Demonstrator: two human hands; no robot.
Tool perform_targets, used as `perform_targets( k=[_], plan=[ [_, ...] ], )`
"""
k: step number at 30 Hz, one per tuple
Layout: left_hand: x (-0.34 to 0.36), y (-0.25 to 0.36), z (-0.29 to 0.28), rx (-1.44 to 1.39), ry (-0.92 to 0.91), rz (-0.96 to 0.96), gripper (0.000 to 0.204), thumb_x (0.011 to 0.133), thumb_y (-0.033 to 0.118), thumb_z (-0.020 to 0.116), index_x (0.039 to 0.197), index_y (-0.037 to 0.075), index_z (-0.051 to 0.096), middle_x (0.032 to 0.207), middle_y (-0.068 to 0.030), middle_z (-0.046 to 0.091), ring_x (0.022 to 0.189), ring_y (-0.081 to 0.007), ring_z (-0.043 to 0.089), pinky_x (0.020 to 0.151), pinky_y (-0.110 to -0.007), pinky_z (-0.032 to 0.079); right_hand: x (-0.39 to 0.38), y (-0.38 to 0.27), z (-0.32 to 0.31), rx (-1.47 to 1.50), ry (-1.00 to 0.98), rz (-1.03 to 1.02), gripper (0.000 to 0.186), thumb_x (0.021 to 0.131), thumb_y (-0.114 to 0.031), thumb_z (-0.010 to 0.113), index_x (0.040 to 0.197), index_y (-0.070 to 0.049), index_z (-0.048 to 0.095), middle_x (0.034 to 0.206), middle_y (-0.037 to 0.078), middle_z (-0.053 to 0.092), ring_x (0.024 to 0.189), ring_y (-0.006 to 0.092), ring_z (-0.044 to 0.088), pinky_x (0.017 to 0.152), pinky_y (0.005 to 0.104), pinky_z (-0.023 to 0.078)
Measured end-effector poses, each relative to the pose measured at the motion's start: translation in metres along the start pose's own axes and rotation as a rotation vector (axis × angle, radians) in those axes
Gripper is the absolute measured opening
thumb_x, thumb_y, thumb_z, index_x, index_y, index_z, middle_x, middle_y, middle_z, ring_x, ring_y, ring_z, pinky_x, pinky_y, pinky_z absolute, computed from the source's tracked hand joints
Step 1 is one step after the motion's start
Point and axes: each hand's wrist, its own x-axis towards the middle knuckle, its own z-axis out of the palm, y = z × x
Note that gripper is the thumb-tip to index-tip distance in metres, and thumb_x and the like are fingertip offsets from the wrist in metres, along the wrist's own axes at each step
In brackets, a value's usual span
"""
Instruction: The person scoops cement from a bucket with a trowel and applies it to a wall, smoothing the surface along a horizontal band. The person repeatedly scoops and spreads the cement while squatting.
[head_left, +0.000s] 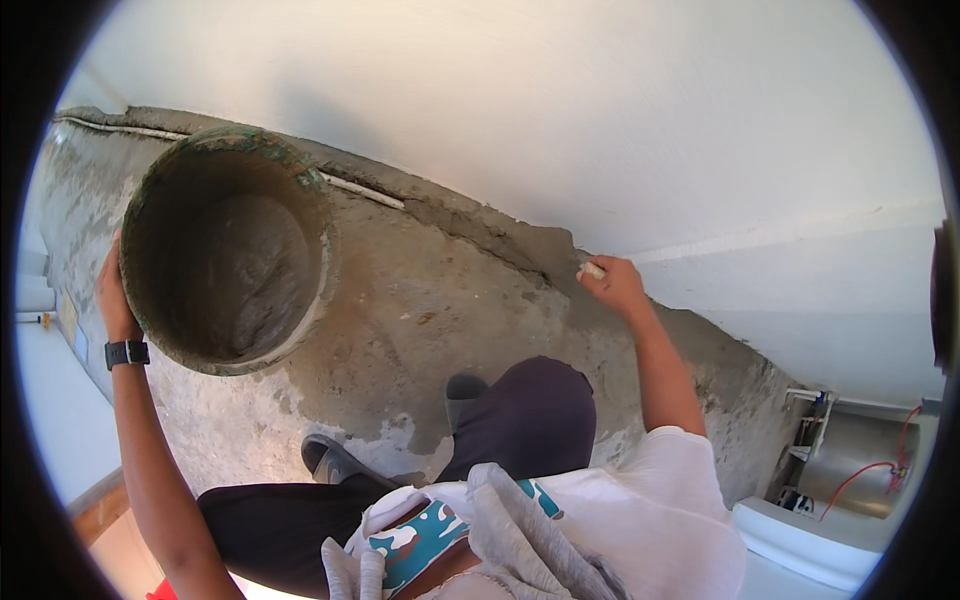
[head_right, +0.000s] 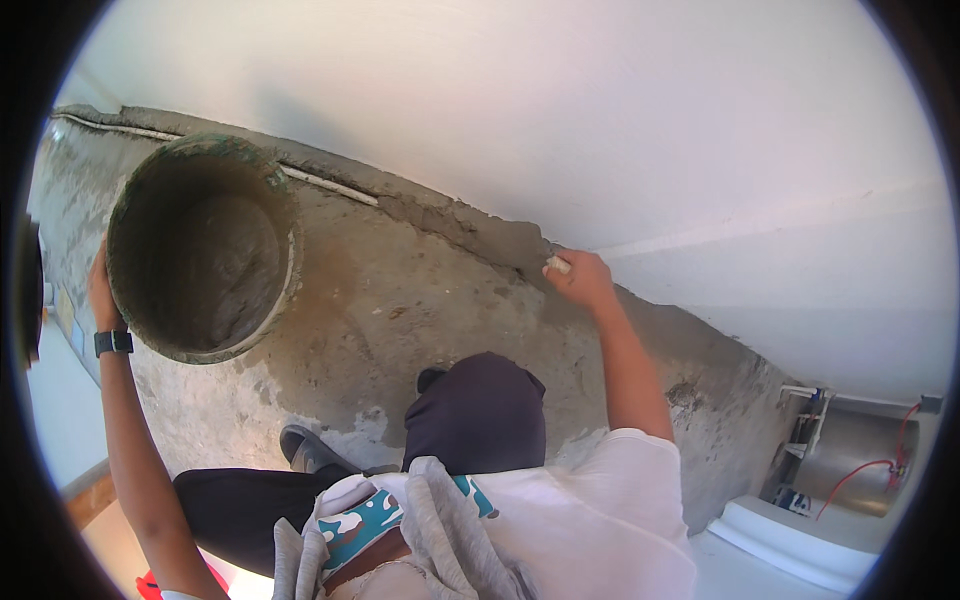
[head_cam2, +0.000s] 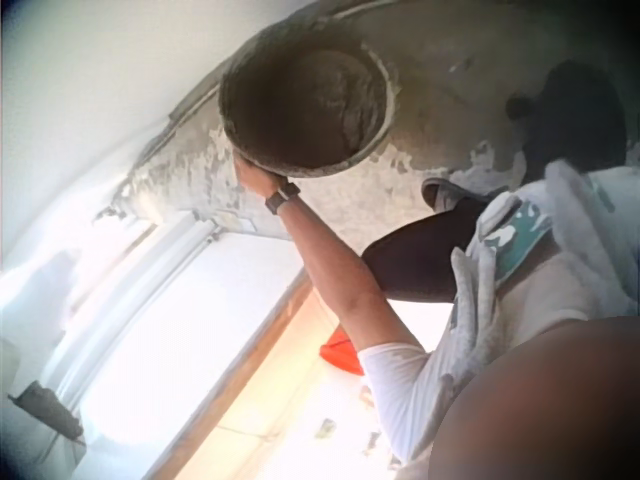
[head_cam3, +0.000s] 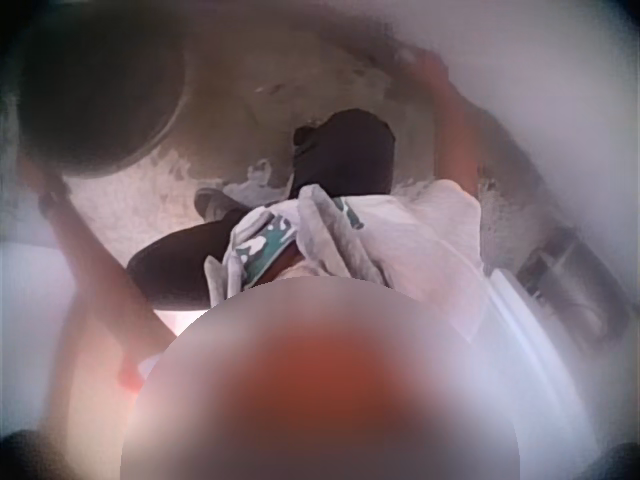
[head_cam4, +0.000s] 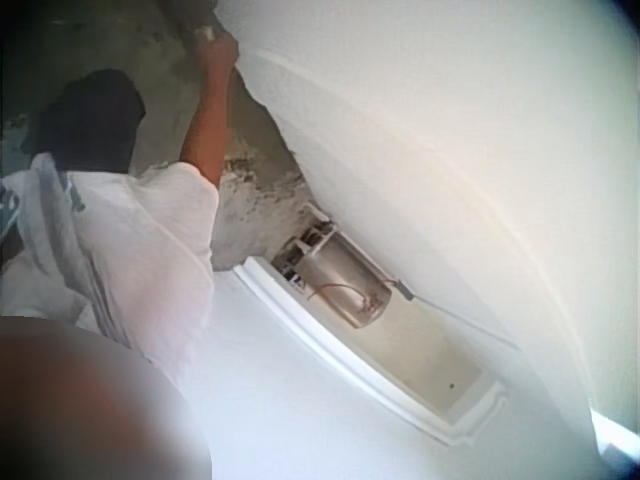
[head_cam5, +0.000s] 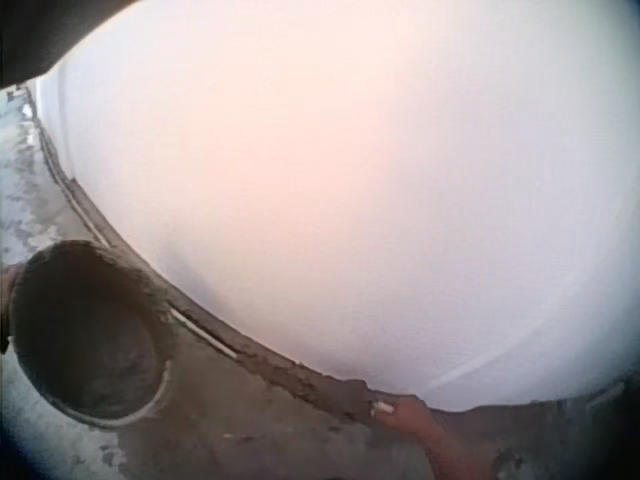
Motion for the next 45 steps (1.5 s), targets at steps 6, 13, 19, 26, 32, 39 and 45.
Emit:
perform_targets(
  k=[6, 13, 19, 26, 32, 39, 45],
  plan=[
    [0.006, -0.010, -0.015, 0.169, -0.037, 0.058, 0.045, 0.104, 0.020, 0.041, 0.147, 0.006, 0.050, 0.141, -0.0133, 0.060, 0.127, -0.0231, 0.058, 0.109, -0.036, 0.042, -0.031, 0.056, 0.104, -0.222, 0.274, 0.006, 0.038, 0.080, -0.030, 0.077, 0.109, -0.009, 0.065, 0.100, 0.013, 0.064, 0.095, 0.0341, 0.063, 0.078, 0.0483, 0.047],
    [0.004, -0.015, -0.020, 0.242, -0.038, 0.090, 0.045, 0.103, 0.018, 0.044, 0.146, 0.006, 0.051, 0.138, -0.0134, 0.062, 0.126, -0.0234, 0.059, 0.107, -0.035, 0.043, -0.043, 0.066, 0.137, -0.129, 0.410, 0.027, 0.036, 0.080, -0.026, 0.078, 0.107, -0.007, 0.063, 0.100, 0.015, 0.065, 0.095, 0.0370, 0.063, 0.078, 0.0486, 0.047],
    [-0.008, 0.011, -0.007, 0.384, 0.043, 0.207, 0.042, 0.101, 0.017, 0.048, 0.140, 0.007, 0.058, 0.134, -0.0138, 0.065, 0.125, -0.0275, 0.061, 0.106, -0.039, 0.044, -0.029, 0.043, 0.121, -0.128, 0.330, 0.063, 0.042, 0.082, -0.029, 0.079, 0.113, -0.004, 0.067, 0.108, 0.020, 0.069, 0.100, 0.0386, 0.066, 0.083, 0.0469, 0.052],
    [-0.028, 0.081, 0.023, -0.350, 0.154, -0.112, 0.045, 0.098, 0.040, 0.064, 0.106, -0.003, 0.074, 0.093, -0.0052, 0.072, 0.083, -0.0110, 0.062, 0.079, -0.026, 0.047, 0.018, -0.147, 0.000, 0.185, 0.041, -0.343, 0.034, 0.085, -0.028, 0.074, 0.109, -0.005, 0.067, 0.095, 0.015, 0.070, 0.087, 0.0361, 0.068, 0.077, 0.0435, 0.053],
    [-0.032, 0.112, 0.026, -0.423, 0.125, -0.211, 0.040, 0.098, 0.035, 0.065, 0.101, -0.004, 0.074, 0.086, -0.0018, 0.071, 0.076, -0.0070, 0.060, 0.072, -0.023, 0.047, 0.052, -0.348, 0.005, -0.125, 0.025, -1.052, 0.028, 0.088, -0.029, 0.068, 0.107, -0.008, 0.066, 0.088, 0.010, 0.065, 0.083, 0.0300, 0.066, 0.074, 0.0430, 0.052],
    [-0.033, 0.100, 0.028, -0.453, 0.152, -0.196, 0.042, 0.097, 0.035, 0.066, 0.101, -0.006, 0.074, 0.084, -0.0046, 0.072, 0.075, -0.0086, 0.061, 0.072, -0.025, 0.049, 0.057, -0.450, 0.081, -0.613, -0.374, -1.011, 0.022, 0.079, -0.026, 0.068, 0.086, -0.005, 0.072, 0.086, 0.013, 0.071, 0.079, 0.0324, 0.071, 0.071, 0.0428, 0.056],
    [-0.034, 0.099, 0.027, -0.384, 0.173, -0.186, 0.045, 0.097, 0.037, 0.065, 0.101, -0.007, 0.073, 0.083, -0.0069, 0.072, 0.074, -0.0102, 0.061, 0.072, -0.026, 0.049, 0.047, -0.468, 0.104, -0.555, -0.647, -0.937, 0.027, 0.077, -0.026, 0.067, 0.091, -0.005, 0.076, 0.098, 0.015, 0.074, 0.095, 0.0322, 0.071, 0.079, 0.0427, 0.058]
  ],
)
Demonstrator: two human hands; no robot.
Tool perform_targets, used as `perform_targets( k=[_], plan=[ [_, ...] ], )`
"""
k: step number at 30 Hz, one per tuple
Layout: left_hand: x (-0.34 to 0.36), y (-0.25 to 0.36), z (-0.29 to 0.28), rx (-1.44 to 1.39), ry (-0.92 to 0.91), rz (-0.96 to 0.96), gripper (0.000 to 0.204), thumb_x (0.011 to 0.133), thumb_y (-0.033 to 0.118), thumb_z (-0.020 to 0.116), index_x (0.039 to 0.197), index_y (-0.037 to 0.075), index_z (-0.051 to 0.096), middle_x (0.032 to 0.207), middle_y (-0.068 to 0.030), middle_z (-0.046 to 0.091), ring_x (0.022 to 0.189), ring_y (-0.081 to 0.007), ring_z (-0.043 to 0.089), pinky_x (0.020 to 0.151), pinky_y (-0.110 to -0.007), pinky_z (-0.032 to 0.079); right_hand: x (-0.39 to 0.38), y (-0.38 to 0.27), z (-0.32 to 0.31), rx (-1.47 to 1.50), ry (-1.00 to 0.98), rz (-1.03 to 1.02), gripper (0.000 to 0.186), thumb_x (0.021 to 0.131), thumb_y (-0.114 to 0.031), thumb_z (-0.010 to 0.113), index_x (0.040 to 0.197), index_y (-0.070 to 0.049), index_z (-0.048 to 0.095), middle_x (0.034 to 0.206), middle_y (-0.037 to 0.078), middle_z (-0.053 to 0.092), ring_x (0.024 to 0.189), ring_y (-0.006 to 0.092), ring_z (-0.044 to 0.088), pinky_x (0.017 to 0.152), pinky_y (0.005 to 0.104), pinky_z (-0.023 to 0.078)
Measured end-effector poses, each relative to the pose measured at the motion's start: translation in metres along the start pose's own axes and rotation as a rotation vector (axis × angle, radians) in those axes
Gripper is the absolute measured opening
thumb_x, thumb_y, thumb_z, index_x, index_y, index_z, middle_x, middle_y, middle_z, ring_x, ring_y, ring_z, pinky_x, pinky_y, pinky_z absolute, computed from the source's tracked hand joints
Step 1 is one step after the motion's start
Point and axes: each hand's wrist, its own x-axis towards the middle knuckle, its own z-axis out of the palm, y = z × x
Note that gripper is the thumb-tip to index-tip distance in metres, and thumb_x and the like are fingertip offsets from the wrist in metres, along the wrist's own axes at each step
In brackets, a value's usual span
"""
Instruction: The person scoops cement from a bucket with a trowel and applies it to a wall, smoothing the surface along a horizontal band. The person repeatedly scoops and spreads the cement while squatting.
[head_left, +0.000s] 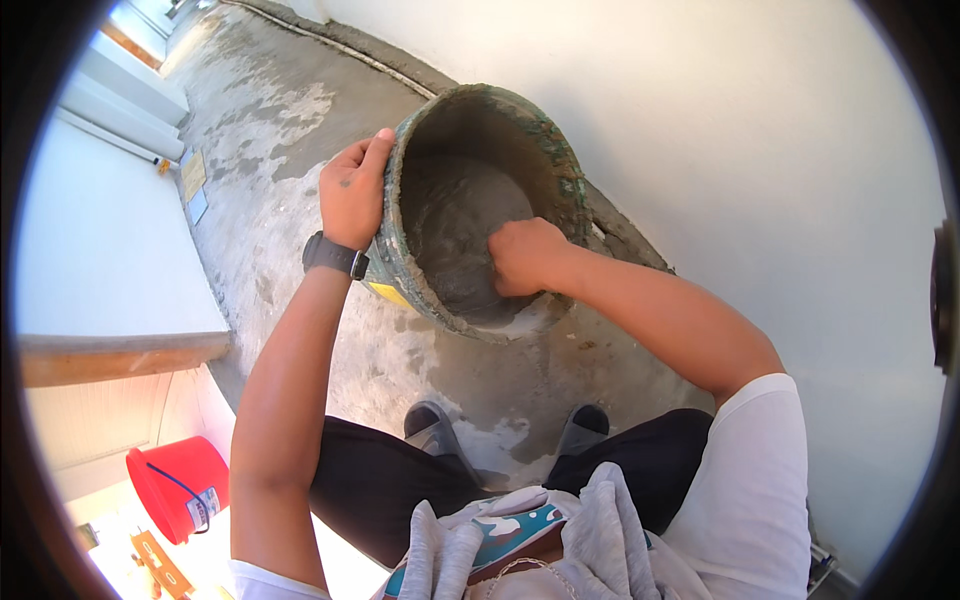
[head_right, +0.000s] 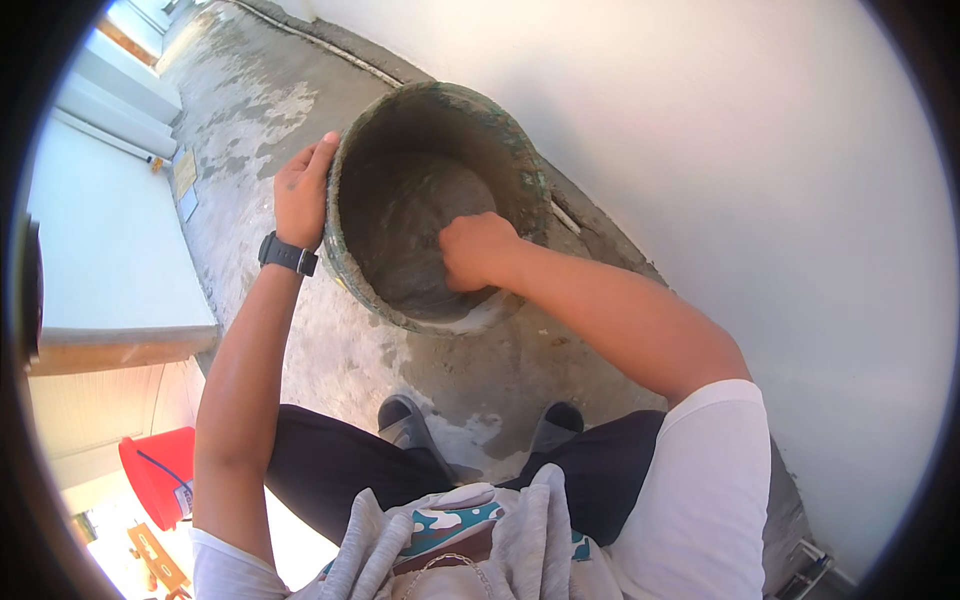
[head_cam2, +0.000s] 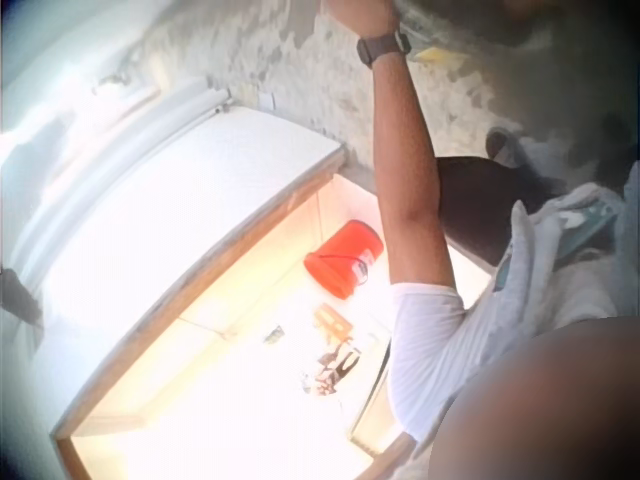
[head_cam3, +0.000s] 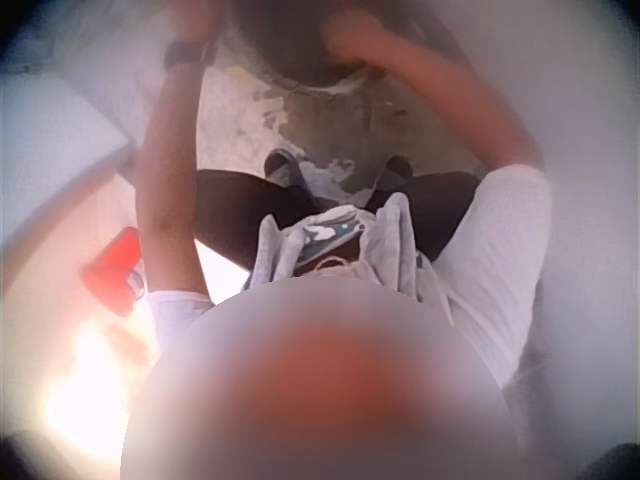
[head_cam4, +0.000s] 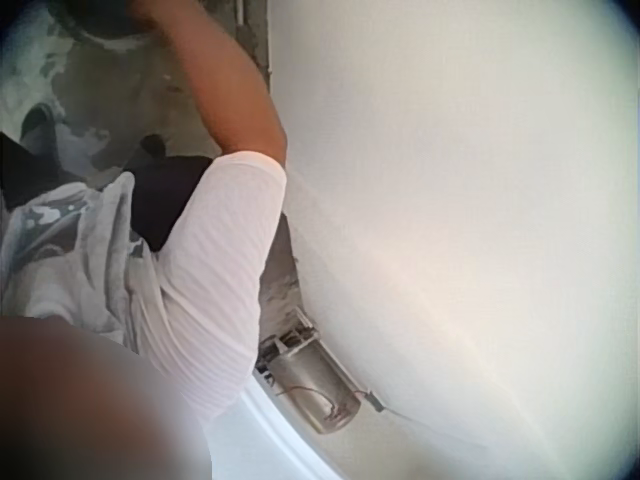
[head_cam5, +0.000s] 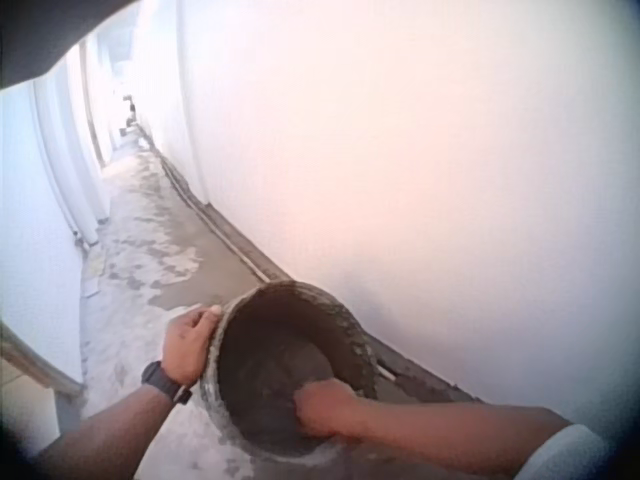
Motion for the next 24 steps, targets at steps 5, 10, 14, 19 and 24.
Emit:
perform_targets(
  k=[5, 10, 14, 19, 24],
  plan=[
    [0.004, -0.002, -0.005, -0.007, -0.004, -0.009, 0.045, 0.097, 0.037, 0.065, 0.101, -0.007, 0.073, 0.083, -0.0065, 0.072, 0.075, -0.0097, 0.062, 0.071, -0.026, 0.049, 0.003, 0.014, -0.003, 0.134, 0.041, -0.024, 0.032, 0.077, -0.031, 0.068, 0.094, -0.005, 0.076, 0.100, 0.016, 0.074, 0.097, 0.0344, 0.070, 0.084, 0.0444, 0.057],
    [0.004, -0.005, -0.006, -0.001, 0.002, 0.003, 0.045, 0.097, 0.037, 0.066, 0.103, -0.007, 0.074, 0.083, -0.0069, 0.073, 0.076, -0.0098, 0.062, 0.072, -0.026, 0.049, -0.018, 0.020, -0.026, 0.283, 0.066, -0.005, 0.041, 0.079, -0.037, 0.070, 0.103, -0.004, 0.076, 0.100, 0.017, 0.073, 0.100, 0.0348, 0.070, 0.088, 0.0452, 0.056],
    [0.006, -0.007, -0.004, 0.033, 0.006, 0.015, 0.045, 0.097, 0.038, 0.065, 0.103, -0.006, 0.074, 0.084, -0.0067, 0.073, 0.076, -0.0104, 0.062, 0.074, -0.026, 0.049, -0.047, 0.035, -0.056, 0.405, 0.062, -0.006, 0.044, 0.081, -0.039, 0.070, 0.105, -0.003, 0.076, 0.089, 0.016, 0.073, 0.089, 0.0330, 0.070, 0.079, 0.0429, 0.055],
    [0.014, -0.014, -0.012, 0.021, 0.008, -0.017, 0.046, 0.097, 0.039, 0.065, 0.106, -0.005, 0.074, 0.090, -0.0066, 0.073, 0.082, -0.0114, 0.062, 0.080, -0.027, 0.048, -0.102, 0.078, -0.085, 0.606, 0.056, 0.112, 0.042, 0.082, -0.041, 0.069, 0.095, -0.001, 0.076, 0.073, 0.011, 0.070, 0.065, 0.0208, 0.065, 0.061, 0.0366, 0.052],
    [0.024, -0.036, -0.034, 0.038, 0.021, -0.008, 0.046, 0.098, 0.039, 0.064, 0.112, -0.004, 0.073, 0.102, -0.0072, 0.074, 0.091, -0.0135, 0.064, 0.085, -0.027, 0.048, -0.154, 0.125, -0.077, 0.612, 0.203, 0.339, 0.039, 0.084, -0.038, 0.069, 0.084, 0.000, 0.073, 0.072, 0.007, 0.068, 0.060, 0.0143, 0.061, 0.055, 0.0323, 0.048]
  ],
)
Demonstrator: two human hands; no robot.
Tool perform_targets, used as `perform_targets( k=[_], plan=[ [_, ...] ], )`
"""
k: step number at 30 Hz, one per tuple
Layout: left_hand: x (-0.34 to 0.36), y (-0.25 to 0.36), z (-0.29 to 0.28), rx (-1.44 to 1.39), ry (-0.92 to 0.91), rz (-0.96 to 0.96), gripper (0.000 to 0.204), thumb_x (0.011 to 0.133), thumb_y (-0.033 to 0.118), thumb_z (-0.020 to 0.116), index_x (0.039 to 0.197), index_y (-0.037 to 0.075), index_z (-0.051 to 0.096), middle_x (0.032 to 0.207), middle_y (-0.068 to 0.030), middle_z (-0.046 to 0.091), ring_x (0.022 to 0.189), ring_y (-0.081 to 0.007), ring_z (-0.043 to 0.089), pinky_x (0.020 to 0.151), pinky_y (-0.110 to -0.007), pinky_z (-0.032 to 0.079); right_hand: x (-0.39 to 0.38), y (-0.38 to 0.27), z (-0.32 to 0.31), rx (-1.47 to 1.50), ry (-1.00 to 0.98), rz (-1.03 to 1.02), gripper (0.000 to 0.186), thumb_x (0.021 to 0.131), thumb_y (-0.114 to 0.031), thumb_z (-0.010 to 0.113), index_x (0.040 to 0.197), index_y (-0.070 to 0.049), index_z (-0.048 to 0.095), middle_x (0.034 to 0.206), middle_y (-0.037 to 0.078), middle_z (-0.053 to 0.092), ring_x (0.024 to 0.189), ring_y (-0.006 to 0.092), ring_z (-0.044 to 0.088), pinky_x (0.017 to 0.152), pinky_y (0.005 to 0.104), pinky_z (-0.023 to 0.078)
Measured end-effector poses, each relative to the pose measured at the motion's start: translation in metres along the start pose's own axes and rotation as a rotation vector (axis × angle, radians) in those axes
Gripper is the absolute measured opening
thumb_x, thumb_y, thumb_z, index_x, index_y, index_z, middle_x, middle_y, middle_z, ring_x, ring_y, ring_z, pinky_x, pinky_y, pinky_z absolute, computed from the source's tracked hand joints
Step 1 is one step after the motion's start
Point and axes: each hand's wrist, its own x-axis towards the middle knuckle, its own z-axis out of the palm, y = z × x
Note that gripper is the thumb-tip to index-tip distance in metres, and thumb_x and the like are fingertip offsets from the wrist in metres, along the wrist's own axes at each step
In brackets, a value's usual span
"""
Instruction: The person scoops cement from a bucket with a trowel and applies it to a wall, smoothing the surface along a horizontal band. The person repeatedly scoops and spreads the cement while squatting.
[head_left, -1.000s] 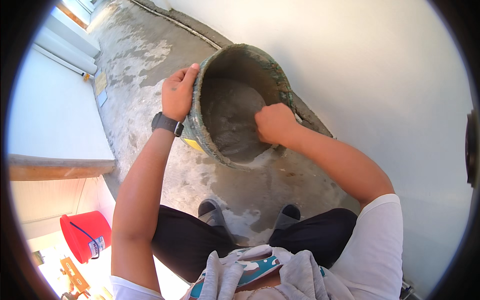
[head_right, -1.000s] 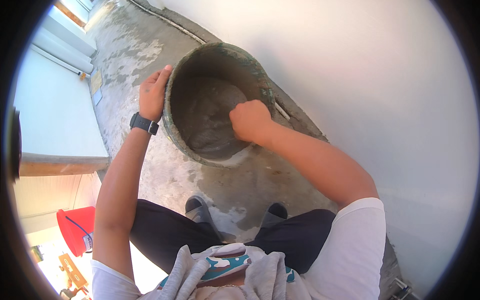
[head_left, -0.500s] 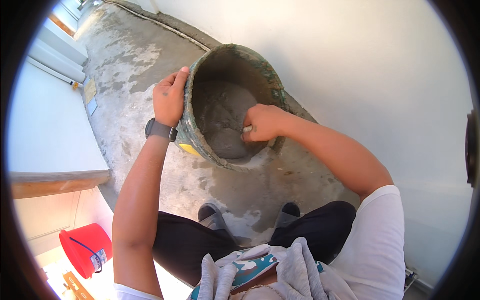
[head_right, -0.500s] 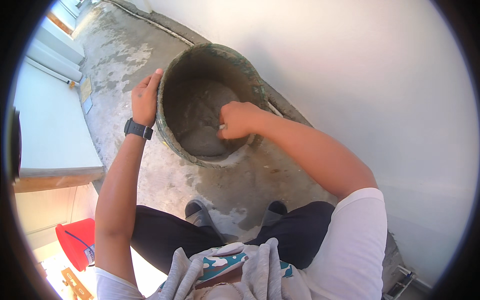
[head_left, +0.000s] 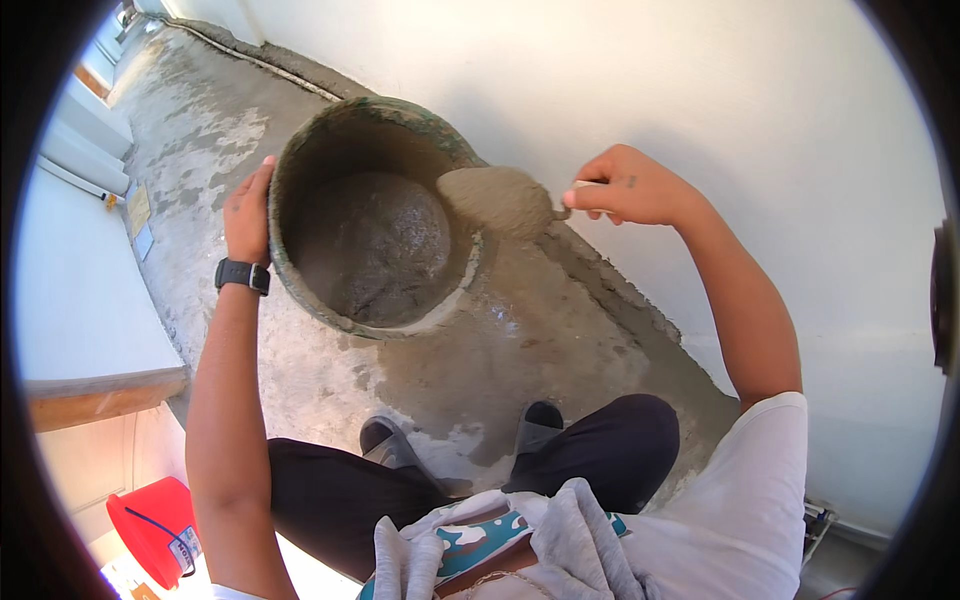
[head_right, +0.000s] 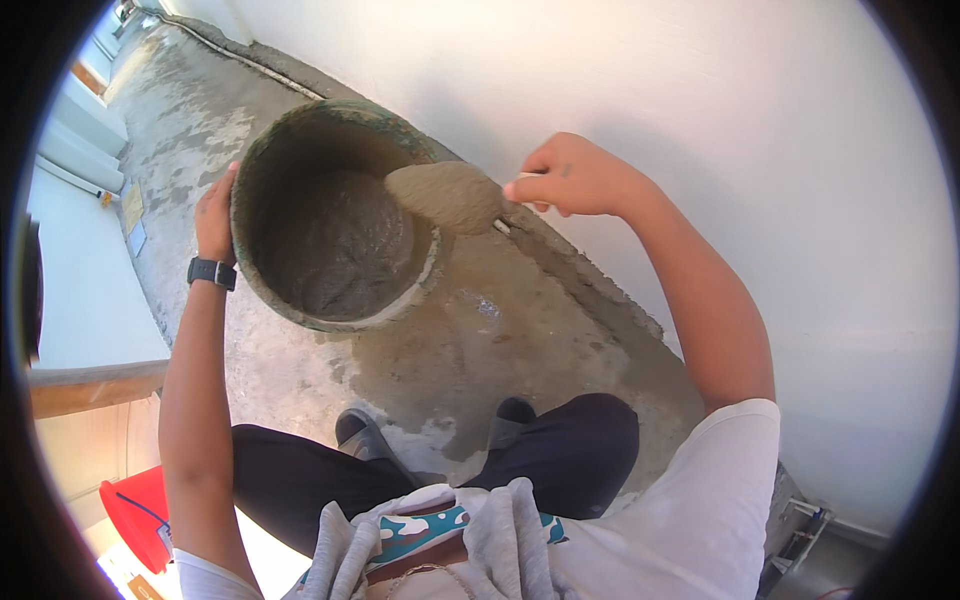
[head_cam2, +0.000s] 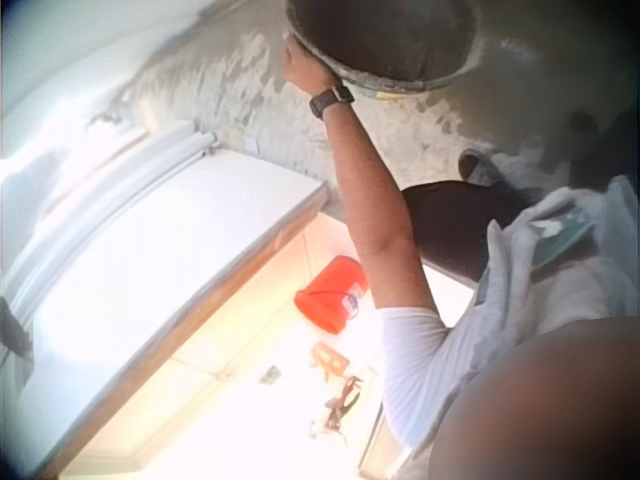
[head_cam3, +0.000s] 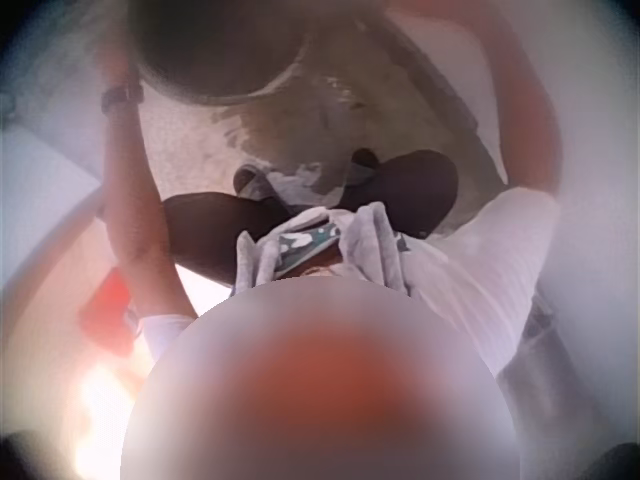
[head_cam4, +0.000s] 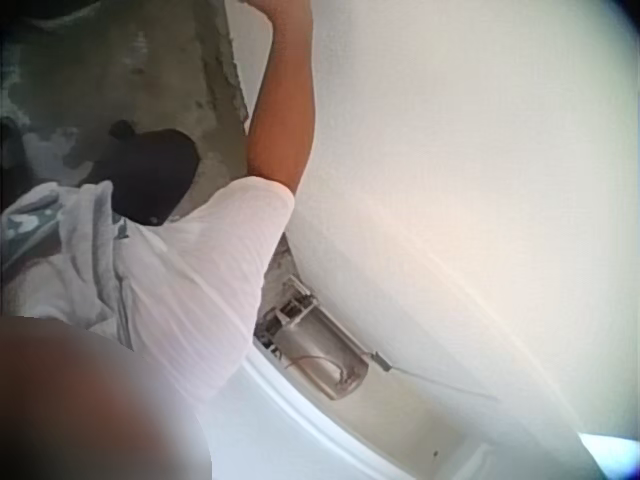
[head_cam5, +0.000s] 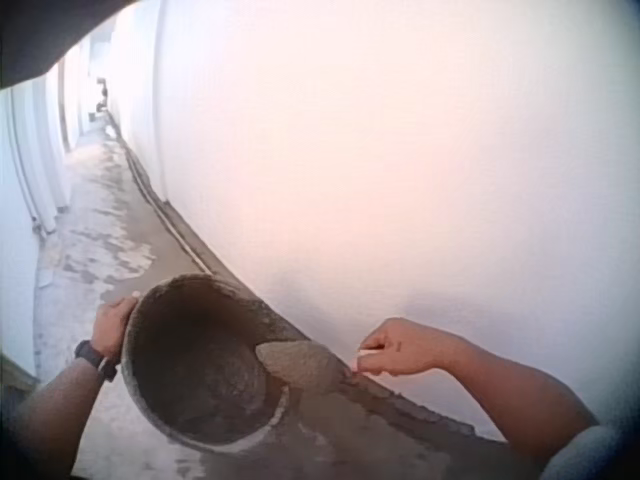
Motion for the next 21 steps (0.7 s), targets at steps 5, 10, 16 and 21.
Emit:
perform_targets(
  k=[5, 10, 16, 21],
  plan=[
    [0.013, -0.028, -0.022, 0.156, -0.002, 0.128, 0.043, 0.101, 0.034, 0.059, 0.117, -0.003, 0.071, 0.112, -0.0095, 0.073, 0.098, -0.0161, 0.066, 0.089, -0.029, 0.048, 0.008, 0.083, 0.023, 0.101, 0.103, 0.098, 0.038, 0.084, -0.036, 0.068, 0.086, 0.002, 0.072, 0.074, 0.014, 0.069, 0.065, 0.0237, 0.064, 0.063, 0.0383, 0.051],
    [0.017, -0.035, -0.032, 0.041, -0.022, 0.041, 0.041, 0.104, 0.031, 0.053, 0.122, -0.003, 0.068, 0.115, -0.0131, 0.072, 0.101, -0.0173, 0.066, 0.091, -0.031, 0.049, 0.069, 0.146, 0.146, -0.125, 0.425, 0.096, 0.032, 0.088, -0.029, 0.070, 0.098, 0.002, 0.068, 0.086, 0.018, 0.070, 0.083, 0.0324, 0.069, 0.073, 0.0468, 0.053],
    [0.018, -0.037, -0.036, 0.145, -0.055, 0.097, 0.040, 0.106, 0.027, 0.048, 0.124, -0.004, 0.066, 0.118, -0.0138, 0.072, 0.103, -0.0177, 0.066, 0.092, -0.031, 0.048, 0.124, 0.172, 0.265, -0.252, 0.522, 0.243, 0.036, 0.091, -0.022, 0.069, 0.115, -0.001, 0.054, 0.108, 0.022, 0.060, 0.097, 0.0391, 0.065, 0.077, 0.0502, 0.054],
    [0.019, -0.042, -0.040, 0.347, -0.066, 0.256, 0.037, 0.106, 0.024, 0.048, 0.125, -0.003, 0.065, 0.119, -0.0140, 0.071, 0.104, -0.0180, 0.065, 0.094, -0.031, 0.048, 0.115, 0.182, 0.280, -0.138, 0.596, 0.149, 0.036, 0.092, -0.023, 0.067, 0.114, -0.001, 0.050, 0.108, 0.021, 0.060, 0.094, 0.0408, 0.066, 0.078, 0.0497, 0.055]
  ],
)
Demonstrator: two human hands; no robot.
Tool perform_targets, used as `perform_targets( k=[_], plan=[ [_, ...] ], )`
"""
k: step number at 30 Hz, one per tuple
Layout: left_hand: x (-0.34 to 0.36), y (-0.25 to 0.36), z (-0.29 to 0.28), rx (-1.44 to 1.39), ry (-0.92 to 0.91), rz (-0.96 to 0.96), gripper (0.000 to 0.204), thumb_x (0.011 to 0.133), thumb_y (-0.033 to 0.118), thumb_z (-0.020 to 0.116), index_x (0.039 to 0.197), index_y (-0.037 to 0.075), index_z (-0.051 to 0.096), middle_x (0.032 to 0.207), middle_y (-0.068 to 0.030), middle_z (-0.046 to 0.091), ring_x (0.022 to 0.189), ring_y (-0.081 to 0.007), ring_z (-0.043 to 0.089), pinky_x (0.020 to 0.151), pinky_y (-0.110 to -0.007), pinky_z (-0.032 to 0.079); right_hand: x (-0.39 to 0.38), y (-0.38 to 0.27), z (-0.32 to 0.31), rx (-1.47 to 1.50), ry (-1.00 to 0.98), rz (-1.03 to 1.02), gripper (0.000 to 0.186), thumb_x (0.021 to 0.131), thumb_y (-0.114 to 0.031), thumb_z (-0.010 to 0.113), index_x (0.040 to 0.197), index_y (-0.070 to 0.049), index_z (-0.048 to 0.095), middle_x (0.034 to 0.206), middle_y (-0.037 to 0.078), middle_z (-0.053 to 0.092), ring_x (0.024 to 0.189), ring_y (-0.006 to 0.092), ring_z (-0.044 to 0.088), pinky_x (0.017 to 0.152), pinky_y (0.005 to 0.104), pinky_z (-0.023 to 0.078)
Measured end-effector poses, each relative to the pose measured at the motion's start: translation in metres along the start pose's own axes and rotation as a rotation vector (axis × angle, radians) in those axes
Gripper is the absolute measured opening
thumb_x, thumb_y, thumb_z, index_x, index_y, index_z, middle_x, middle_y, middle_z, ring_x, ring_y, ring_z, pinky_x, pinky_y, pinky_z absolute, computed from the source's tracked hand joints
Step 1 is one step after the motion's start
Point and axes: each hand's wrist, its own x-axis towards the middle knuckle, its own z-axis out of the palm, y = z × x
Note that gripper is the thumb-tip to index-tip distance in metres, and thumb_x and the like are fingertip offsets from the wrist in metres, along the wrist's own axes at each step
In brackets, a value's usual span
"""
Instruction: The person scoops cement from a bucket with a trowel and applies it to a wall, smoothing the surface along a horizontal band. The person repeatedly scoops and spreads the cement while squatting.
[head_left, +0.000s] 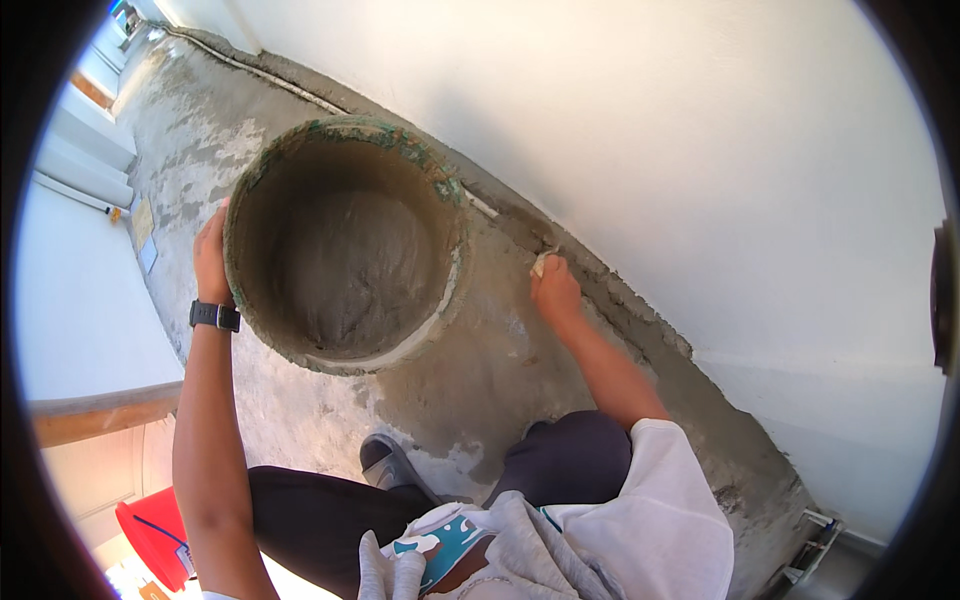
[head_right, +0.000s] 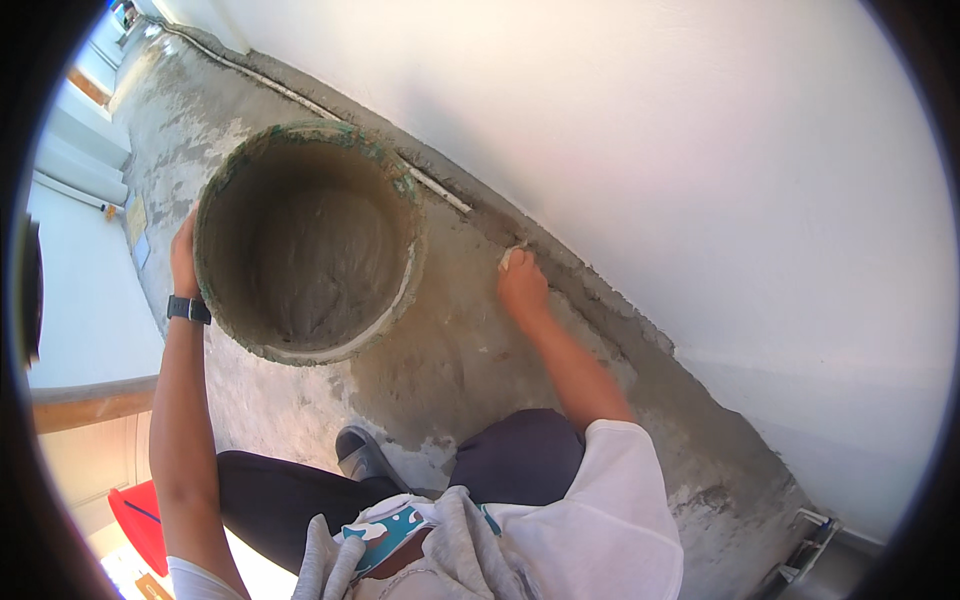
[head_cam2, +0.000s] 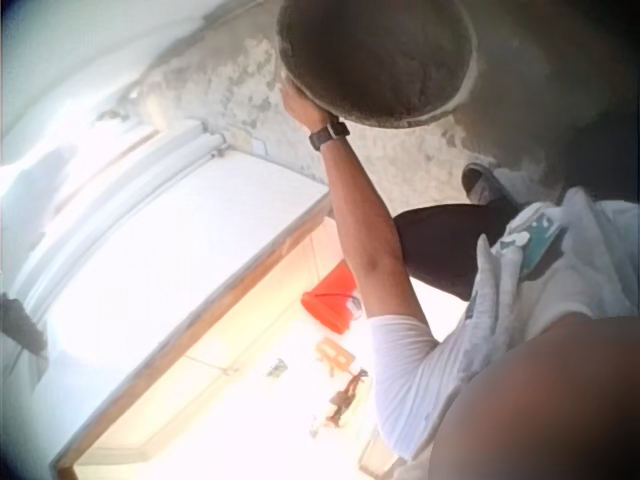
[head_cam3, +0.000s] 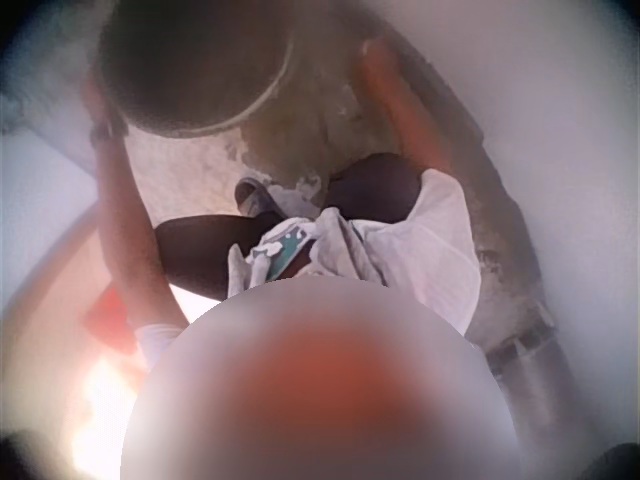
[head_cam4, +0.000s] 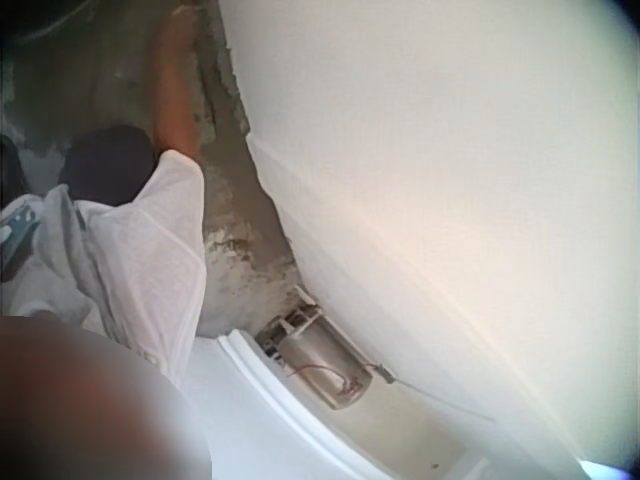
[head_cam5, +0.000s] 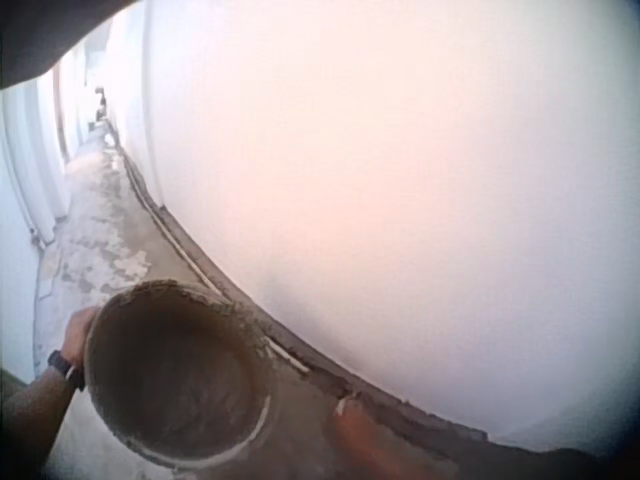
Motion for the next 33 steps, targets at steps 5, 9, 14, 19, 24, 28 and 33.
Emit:
perform_targets(
  k=[5, 9, 14, 19, 24, 28, 33],
  plan=[
    [0.001, 0.009, 0.003, -0.016, -0.012, 0.006, 0.034, 0.105, 0.020, 0.049, 0.125, -0.002, 0.066, 0.117, -0.0146, 0.071, 0.103, -0.0211, 0.066, 0.095, -0.031, 0.048, -0.004, 0.004, -0.002, 0.069, -0.017, 0.039, 0.033, 0.090, -0.021, 0.069, 0.111, -0.002, 0.051, 0.107, 0.023, 0.060, 0.093, 0.0446, 0.064, 0.075, 0.0517, 0.053],
    [-0.001, 0.026, 0.007, 0.274, -0.003, 0.219, 0.033, 0.104, 0.020, 0.050, 0.123, -0.001, 0.067, 0.116, -0.0155, 0.071, 0.102, -0.0237, 0.067, 0.094, -0.032, 0.048, -0.002, -0.007, -0.054, 0.135, -0.003, 0.128, 0.033, 0.090, -0.027, 0.069, 0.107, -0.002, 0.053, 0.098, 0.023, 0.067, 0.093, 0.0430, 0.067, 0.078, 0.0507, 0.053],
    [-0.003, 0.057, 0.021, -0.400, 0.037, -0.249, 0.038, 0.101, 0.032, 0.061, 0.108, -0.004, 0.072, 0.095, -0.0039, 0.072, 0.085, -0.0105, 0.063, 0.078, -0.026, 0.048, 0.002, -0.059, -0.189, 0.385, 0.045, -0.070, 0.031, 0.089, -0.029, 0.070, 0.102, -0.003, 0.061, 0.089, 0.020, 0.069, 0.082, 0.0405, 0.067, 0.074, 0.0485, 0.053],
    [-0.003, 0.086, 0.032, -0.536, -0.015, -0.311, 0.038, 0.100, 0.033, 0.063, 0.101, -0.003, 0.073, 0.087, -0.0016, 0.071, 0.075, -0.0068, 0.061, 0.071, -0.023, 0.047, 0.029, -0.147, -0.233, 0.143, -0.083, -0.715, 0.027, 0.089, -0.027, 0.071, 0.102, -0.005, 0.063, 0.093, 0.015, 0.069, 0.085, 0.0321, 0.068, 0.076, 0.0438, 0.052],
    [-0.007, 0.098, 0.036, -0.477, -0.049, -0.278, 0.039, 0.100, 0.033, 0.063, 0.102, -0.004, 0.073, 0.087, -0.0028, 0.071, 0.076, -0.0073, 0.061, 0.072, -0.023, 0.048, 0.034, -0.244, -0.149, -0.335, -0.173, -0.870, 0.025, 0.084, -0.027, 0.070, 0.099, -0.007, 0.067, 0.097, 0.014, 0.069, 0.091, 0.0306, 0.069, 0.082, 0.0431, 0.053],
    [-0.007, 0.096, 0.037, -0.455, -0.022, -0.254, 0.042, 0.099, 0.034, 0.063, 0.103, -0.006, 0.072, 0.086, -0.0037, 0.071, 0.077, -0.0086, 0.061, 0.073, -0.025, 0.049, 0.030, -0.270, -0.122, -0.385, -0.521, -0.844, 0.019, 0.077, -0.022, 0.070, 0.087, -0.006, 0.074, 0.094, 0.016, 0.073, 0.092, 0.0319, 0.071, 0.078, 0.0452, 0.056],
    [-0.006, 0.087, 0.035, -0.453, 0.000, -0.279, 0.042, 0.099, 0.035, 0.063, 0.101, -0.006, 0.073, 0.083, -0.0027, 0.071, 0.074, -0.0083, 0.060, 0.071, -0.025, 0.048, 0.024, -0.270, -0.133, -0.281, -0.703, -0.784, 0.026, 0.077, -0.026, 0.070, 0.089, -0.004, 0.076, 0.099, 0.017, 0.073, 0.096, 0.0340, 0.071, 0.080, 0.0437, 0.058]
  ],
)
